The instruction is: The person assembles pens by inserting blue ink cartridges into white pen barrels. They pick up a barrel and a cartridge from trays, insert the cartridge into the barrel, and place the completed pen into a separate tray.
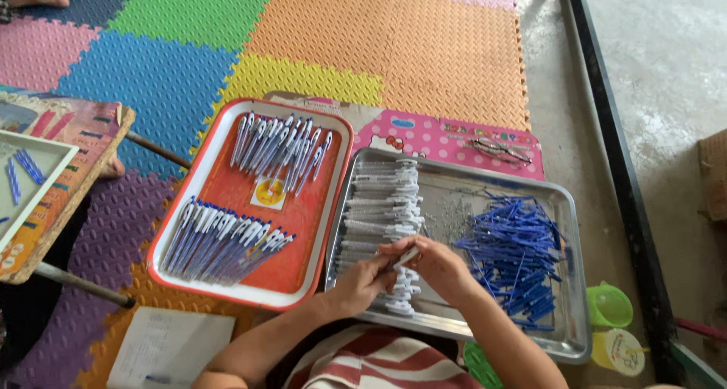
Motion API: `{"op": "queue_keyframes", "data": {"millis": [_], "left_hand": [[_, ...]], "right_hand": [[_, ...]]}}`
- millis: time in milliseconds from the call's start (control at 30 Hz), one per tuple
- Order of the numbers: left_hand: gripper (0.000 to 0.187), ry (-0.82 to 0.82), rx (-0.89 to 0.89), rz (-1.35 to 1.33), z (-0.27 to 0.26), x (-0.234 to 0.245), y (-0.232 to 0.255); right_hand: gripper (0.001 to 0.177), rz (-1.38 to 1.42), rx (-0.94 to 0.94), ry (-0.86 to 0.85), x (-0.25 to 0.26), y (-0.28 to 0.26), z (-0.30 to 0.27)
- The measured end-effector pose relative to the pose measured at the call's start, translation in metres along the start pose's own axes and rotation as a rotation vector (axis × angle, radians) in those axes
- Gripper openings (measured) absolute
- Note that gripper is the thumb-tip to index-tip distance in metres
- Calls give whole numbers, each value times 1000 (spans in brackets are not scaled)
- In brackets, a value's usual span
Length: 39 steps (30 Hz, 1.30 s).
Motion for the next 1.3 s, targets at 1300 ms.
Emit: {"op": "queue_keyframes", "data": {"millis": [1300], "left_hand": [[38,575,191,624,37,238,-119]], "right_hand": [[25,-906,737,657,79,-24,-138]]}}
Point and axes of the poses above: each hand's wrist, its own z-axis towards the middle knuckle, its own x-axis out of the back of the hand, y = z × x, the point moved 10 cm from there along z, towards the middle knuckle, and after that the axes turned 8 degrees about z, right-handed, at the moved point
